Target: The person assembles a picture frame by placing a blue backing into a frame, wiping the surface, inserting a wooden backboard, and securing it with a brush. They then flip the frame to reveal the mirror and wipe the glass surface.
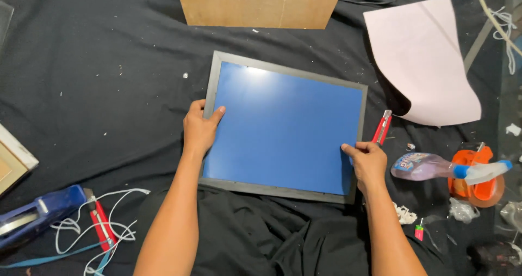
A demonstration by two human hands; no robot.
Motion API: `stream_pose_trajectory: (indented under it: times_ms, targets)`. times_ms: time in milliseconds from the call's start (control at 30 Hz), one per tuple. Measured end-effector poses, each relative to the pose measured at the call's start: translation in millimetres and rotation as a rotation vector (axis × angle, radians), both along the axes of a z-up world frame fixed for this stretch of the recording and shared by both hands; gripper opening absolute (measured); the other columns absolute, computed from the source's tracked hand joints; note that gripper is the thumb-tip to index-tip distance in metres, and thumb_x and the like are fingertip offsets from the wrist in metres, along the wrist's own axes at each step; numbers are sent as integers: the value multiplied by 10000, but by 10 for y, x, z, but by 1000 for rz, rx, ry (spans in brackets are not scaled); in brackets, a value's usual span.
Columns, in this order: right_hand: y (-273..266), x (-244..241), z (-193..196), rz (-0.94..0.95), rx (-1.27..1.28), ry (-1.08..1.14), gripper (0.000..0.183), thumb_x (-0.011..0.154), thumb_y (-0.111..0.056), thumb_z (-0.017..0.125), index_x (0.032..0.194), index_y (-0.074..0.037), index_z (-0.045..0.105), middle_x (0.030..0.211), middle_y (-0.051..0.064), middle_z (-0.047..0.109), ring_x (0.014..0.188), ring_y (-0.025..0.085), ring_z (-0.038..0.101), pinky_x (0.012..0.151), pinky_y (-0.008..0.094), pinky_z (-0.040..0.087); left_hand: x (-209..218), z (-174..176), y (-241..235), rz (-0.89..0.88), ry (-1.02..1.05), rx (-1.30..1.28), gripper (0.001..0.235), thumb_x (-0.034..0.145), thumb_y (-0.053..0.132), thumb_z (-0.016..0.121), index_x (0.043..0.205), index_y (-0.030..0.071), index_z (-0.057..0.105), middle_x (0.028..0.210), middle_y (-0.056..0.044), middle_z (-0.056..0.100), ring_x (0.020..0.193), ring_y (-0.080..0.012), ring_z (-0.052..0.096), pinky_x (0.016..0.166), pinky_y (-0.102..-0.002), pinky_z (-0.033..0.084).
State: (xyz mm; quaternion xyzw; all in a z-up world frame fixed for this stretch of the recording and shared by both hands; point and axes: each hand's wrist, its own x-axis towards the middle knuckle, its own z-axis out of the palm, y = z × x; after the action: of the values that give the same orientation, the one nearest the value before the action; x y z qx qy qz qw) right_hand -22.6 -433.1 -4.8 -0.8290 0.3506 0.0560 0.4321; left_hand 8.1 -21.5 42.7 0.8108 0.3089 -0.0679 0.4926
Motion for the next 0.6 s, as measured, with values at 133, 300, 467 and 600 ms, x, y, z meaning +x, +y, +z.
stream_pose_trajectory:
  times_ms: [133, 300, 467, 600]
  targets:
    - [-38, 13, -68, -21, 10, -46, 473, 732, -217, 926, 1078, 26, 714, 909, 156, 639, 830, 216, 617, 616, 342, 505, -11, -151, 55, 4, -35, 2, 411, 885, 369, 811, 1168, 89, 710, 984, -109, 768, 1012, -305, 723, 822, -432, 578]
    - [-94, -25, 79, -67, 145, -85, 383, 781, -157, 849, 1099, 2, 705, 971, 104, 610, 865, 178, 591, 686, 253, 497, 23, -423, 80, 16, -209, 37, 323, 876, 300, 822, 1131, 127, 723, 935, -130, 764, 936, -312, 732, 771, -438, 583]
    - [4, 21, 335, -126, 256, -98, 287, 748, -28, 798, 1034, -18, 769, 966, 123, 618, 876, 182, 636, 747, 298, 560, -14, -433, 245, -19, -401, 163, 290, 914, 188, 831, 1154, 69, 720, 982, -205, 729, 950, -406, 708, 768, -491, 564]
    - [46, 60, 478, -80, 359, -167, 342, 685, 42, 838, 1015, -35, 792, 812, 95, 646, 702, 135, 657, 621, 250, 559, -29, -462, 312, 7, -421, 196, 302, 960, 190, 821, 1219, 77, 713, 1047, -202, 721, 991, -425, 694, 798, -504, 557]
